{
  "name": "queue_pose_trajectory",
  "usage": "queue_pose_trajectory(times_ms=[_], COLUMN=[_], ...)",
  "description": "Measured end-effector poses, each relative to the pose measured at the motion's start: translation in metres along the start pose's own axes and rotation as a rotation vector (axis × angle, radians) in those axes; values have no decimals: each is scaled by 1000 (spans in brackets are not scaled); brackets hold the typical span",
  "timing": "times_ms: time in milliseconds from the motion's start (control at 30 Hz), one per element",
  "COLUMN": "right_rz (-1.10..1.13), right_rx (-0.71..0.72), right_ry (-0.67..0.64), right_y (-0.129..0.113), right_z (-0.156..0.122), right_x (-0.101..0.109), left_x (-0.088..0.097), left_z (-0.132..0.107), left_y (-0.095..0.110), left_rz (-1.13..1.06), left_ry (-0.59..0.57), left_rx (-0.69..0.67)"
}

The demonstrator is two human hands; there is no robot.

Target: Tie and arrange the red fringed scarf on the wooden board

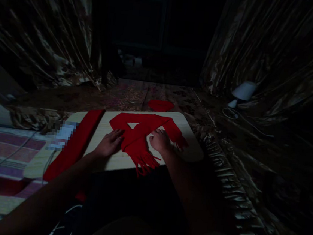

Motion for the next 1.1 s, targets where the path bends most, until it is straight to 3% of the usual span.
queue_pose_trajectory(times_ms=[167,900,1000,1100], right_rz=[19,26,38,-15], right_rx=[-45,-62,-7,-96], right_ry=[61,62,3,-21], right_y=[-5,-8,-1,21], right_z=[-15,-16,-15,-16], right_x=[-6,-4,3,15], left_x=[-4,-13,-13,-12], left_z=[-8,0,1,0], left_y=[8,-7,-8,-5], left_rz=[129,160,167,177], left_ry=[45,97,91,91], left_rx=[-107,-152,-147,-153])
Point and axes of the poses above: each hand's wrist, its own z-axis towards the middle knuckle, its own x-axis out of the back of the hand, y = z × x, the point moved 2 cm from there along z, towards the middle knuckle, and after that the axes turned 15 degrees about -z, right-handed, at the moved point
